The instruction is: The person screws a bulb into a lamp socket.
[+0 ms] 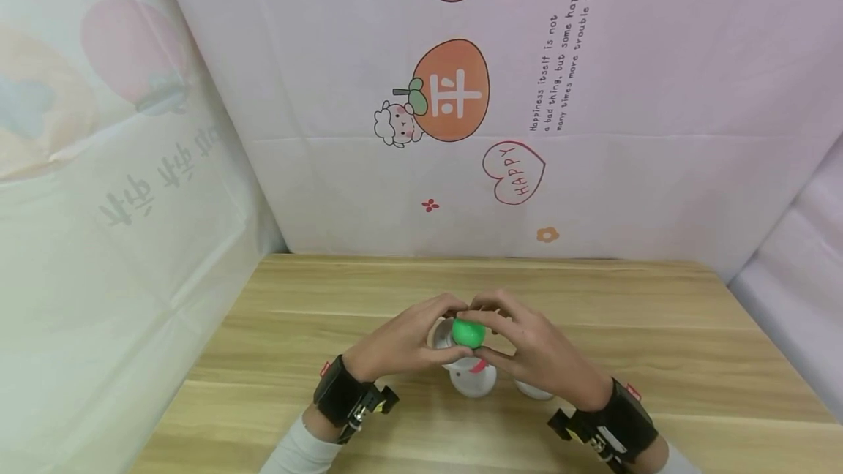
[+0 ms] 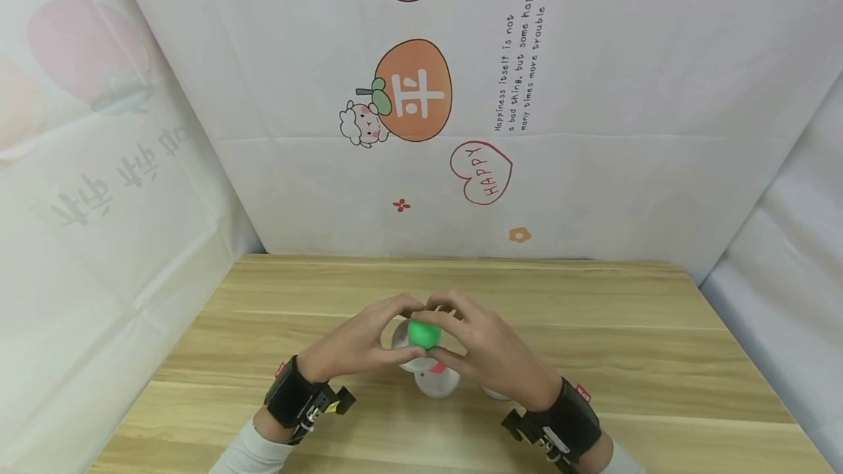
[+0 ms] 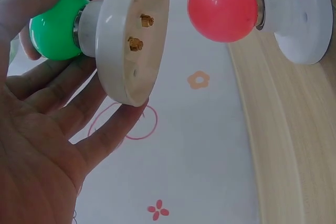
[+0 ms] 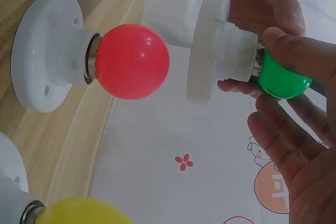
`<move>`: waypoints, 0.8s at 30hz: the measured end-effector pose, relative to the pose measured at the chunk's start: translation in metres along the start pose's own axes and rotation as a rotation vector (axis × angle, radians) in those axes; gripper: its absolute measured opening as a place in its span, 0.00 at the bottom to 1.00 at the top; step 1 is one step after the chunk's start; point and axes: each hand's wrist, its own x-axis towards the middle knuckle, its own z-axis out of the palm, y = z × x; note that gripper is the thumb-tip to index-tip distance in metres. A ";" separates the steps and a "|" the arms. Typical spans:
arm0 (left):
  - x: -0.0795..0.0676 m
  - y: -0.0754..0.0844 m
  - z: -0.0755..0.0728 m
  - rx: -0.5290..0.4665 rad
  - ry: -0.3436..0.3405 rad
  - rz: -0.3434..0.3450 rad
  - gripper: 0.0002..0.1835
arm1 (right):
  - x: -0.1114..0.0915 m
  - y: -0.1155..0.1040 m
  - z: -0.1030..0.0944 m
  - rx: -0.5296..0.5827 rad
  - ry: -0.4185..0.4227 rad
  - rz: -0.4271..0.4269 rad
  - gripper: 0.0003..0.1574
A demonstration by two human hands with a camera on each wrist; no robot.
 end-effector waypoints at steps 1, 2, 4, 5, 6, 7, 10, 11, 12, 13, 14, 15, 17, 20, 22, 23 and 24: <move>0.000 0.000 0.000 -0.010 0.001 0.002 0.24 | 0.000 0.000 0.000 0.004 -0.002 0.003 0.39; 0.000 -0.001 0.000 -0.016 0.003 0.007 0.24 | 0.000 0.000 0.000 0.006 -0.003 0.003 0.40; -0.001 -0.003 -0.001 -0.030 0.008 0.010 0.24 | 0.000 0.000 -0.001 0.012 -0.002 0.004 0.40; -0.001 -0.004 -0.001 -0.038 0.010 0.013 0.24 | 0.000 0.000 -0.001 0.016 0.001 0.003 0.40; -0.002 -0.005 -0.001 -0.042 0.012 0.013 0.24 | 0.000 0.000 -0.002 0.019 0.004 0.003 0.40; -0.003 -0.006 -0.002 -0.045 0.016 0.015 0.24 | 0.000 0.000 -0.003 0.020 0.006 0.004 0.39; -0.006 -0.011 -0.003 -0.052 0.022 0.009 0.24 | -0.003 0.000 -0.006 0.013 0.010 0.016 0.38; -0.008 -0.013 -0.003 -0.057 0.024 0.005 0.23 | -0.004 0.000 -0.007 0.011 0.011 0.020 0.38; -0.010 -0.015 -0.003 -0.059 0.027 0.001 0.23 | -0.005 0.000 -0.008 0.011 0.011 0.027 0.38; -0.012 -0.017 -0.003 -0.062 0.030 -0.002 0.23 | -0.006 0.001 -0.009 0.010 0.011 0.032 0.38; -0.014 -0.018 -0.004 -0.061 0.035 -0.009 0.23 | -0.008 0.001 -0.010 0.010 0.012 0.036 0.38; -0.017 -0.020 -0.004 -0.061 0.039 -0.014 0.23 | -0.009 0.002 -0.011 0.010 0.013 0.041 0.39; -0.022 -0.023 -0.005 -0.060 0.051 -0.025 0.24 | -0.012 0.003 -0.012 0.011 0.017 0.047 0.39; -0.028 -0.025 -0.008 -0.054 0.065 -0.053 0.25 | -0.016 0.004 -0.014 0.005 0.018 0.055 0.41; -0.032 -0.027 -0.010 -0.048 0.075 -0.074 0.25 | -0.018 0.005 -0.015 -0.002 0.020 0.057 0.41; -0.034 -0.028 -0.010 -0.043 0.079 -0.085 0.25 | -0.019 0.005 -0.016 -0.005 0.021 0.060 0.41; -0.037 -0.029 -0.011 -0.039 0.083 -0.098 0.25 | -0.020 0.006 -0.016 -0.005 0.022 0.062 0.40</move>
